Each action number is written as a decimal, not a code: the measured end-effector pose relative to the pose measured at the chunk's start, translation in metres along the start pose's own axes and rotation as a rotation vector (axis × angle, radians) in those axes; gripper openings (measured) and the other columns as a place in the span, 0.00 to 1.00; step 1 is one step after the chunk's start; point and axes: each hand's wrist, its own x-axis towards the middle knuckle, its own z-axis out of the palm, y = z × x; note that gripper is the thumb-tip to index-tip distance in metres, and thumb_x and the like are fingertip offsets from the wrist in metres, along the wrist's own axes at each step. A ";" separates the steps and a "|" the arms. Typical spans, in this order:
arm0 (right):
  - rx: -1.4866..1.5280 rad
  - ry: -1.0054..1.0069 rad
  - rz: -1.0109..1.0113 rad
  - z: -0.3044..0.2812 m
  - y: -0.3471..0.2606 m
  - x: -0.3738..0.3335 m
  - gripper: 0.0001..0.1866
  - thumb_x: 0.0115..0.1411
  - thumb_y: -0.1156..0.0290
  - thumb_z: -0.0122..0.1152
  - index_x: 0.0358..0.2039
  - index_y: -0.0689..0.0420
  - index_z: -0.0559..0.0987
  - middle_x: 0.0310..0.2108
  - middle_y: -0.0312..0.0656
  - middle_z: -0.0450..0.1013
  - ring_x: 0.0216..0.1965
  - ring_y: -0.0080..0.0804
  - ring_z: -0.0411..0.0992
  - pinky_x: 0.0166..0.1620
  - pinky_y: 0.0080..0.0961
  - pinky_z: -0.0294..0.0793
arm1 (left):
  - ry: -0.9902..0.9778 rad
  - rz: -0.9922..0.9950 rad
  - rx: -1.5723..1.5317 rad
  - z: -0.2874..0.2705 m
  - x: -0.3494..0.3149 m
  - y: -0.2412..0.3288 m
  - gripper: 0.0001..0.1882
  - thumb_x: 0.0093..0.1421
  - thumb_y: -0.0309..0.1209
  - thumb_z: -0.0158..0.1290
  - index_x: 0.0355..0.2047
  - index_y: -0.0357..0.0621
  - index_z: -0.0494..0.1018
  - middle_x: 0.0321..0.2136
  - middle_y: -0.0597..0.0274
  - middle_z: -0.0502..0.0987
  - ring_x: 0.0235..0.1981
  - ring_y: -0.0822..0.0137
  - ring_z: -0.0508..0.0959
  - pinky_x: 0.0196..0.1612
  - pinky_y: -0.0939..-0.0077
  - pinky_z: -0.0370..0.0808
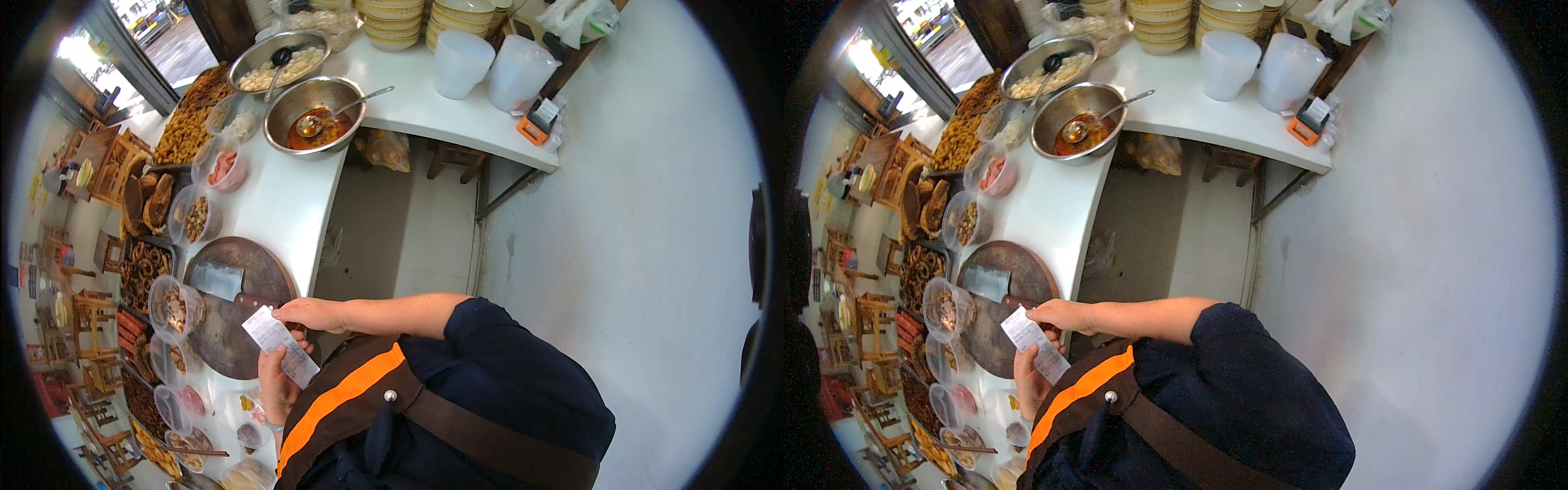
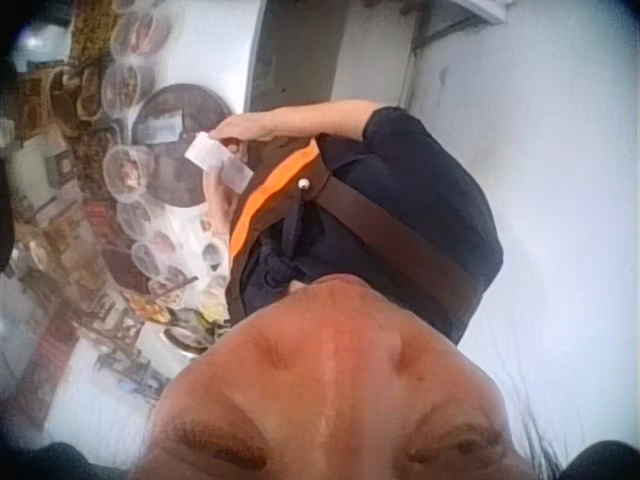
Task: The person assembles a food order by placing various pre-cooked items and condiments into a plastic container. They use chopsticks and spoons to transfer ingredients from multiple bowls and add seasonings before closing the container.
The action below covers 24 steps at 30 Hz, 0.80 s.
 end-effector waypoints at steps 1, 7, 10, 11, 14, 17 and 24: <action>-0.001 0.033 -0.021 -0.003 -0.002 -0.005 0.20 0.68 0.56 0.39 0.30 0.58 0.73 0.20 0.33 0.65 0.20 0.23 0.63 0.27 0.23 0.67 | -0.005 -0.032 0.011 0.004 0.004 -0.003 0.22 0.57 0.27 0.44 0.53 0.33 0.62 0.38 0.51 0.75 0.36 0.60 0.76 0.44 0.62 0.74; -0.073 0.158 -0.094 -0.006 -0.010 -0.011 0.15 0.65 0.61 0.47 0.32 0.60 0.73 0.27 0.34 0.68 0.26 0.22 0.64 0.35 0.22 0.67 | -0.047 -0.110 0.000 0.020 -0.001 -0.009 0.26 0.57 0.27 0.45 0.56 0.32 0.58 0.39 0.49 0.74 0.38 0.59 0.76 0.47 0.62 0.74; -0.080 0.180 -0.116 0.001 -0.004 -0.009 0.14 0.63 0.62 0.49 0.34 0.60 0.76 0.29 0.35 0.71 0.31 0.21 0.65 0.38 0.22 0.67 | -0.061 -0.112 -0.040 0.020 -0.016 -0.008 0.28 0.56 0.28 0.45 0.58 0.33 0.56 0.39 0.49 0.74 0.39 0.58 0.76 0.48 0.62 0.74; -0.090 0.187 -0.120 0.004 -0.001 -0.007 0.14 0.63 0.62 0.49 0.34 0.60 0.76 0.29 0.35 0.71 0.31 0.21 0.65 0.38 0.22 0.67 | -0.082 -0.101 -0.063 0.019 -0.021 -0.008 0.29 0.56 0.28 0.46 0.59 0.33 0.55 0.39 0.49 0.74 0.40 0.58 0.76 0.48 0.62 0.74; -0.098 0.184 -0.144 0.019 0.006 0.001 0.14 0.63 0.63 0.50 0.32 0.60 0.76 0.28 0.34 0.72 0.30 0.21 0.65 0.36 0.21 0.67 | -0.098 -0.093 -0.087 0.009 -0.037 -0.006 0.29 0.57 0.29 0.44 0.59 0.33 0.55 0.40 0.48 0.73 0.41 0.57 0.76 0.48 0.62 0.75; -0.118 0.142 -0.129 0.039 0.023 0.015 0.14 0.63 0.63 0.50 0.32 0.60 0.76 0.28 0.34 0.71 0.28 0.21 0.65 0.34 0.21 0.66 | 0.008 -0.070 -0.055 -0.014 -0.064 -0.010 0.28 0.58 0.30 0.42 0.59 0.35 0.55 0.40 0.48 0.74 0.42 0.57 0.76 0.49 0.62 0.75; -0.149 0.012 -0.021 0.103 0.078 0.046 0.16 0.62 0.62 0.50 0.34 0.64 0.77 0.30 0.38 0.73 0.30 0.25 0.69 0.36 0.26 0.70 | 0.178 0.006 -0.144 -0.067 -0.130 -0.021 0.25 0.59 0.33 0.43 0.56 0.38 0.59 0.39 0.51 0.74 0.40 0.58 0.76 0.47 0.60 0.75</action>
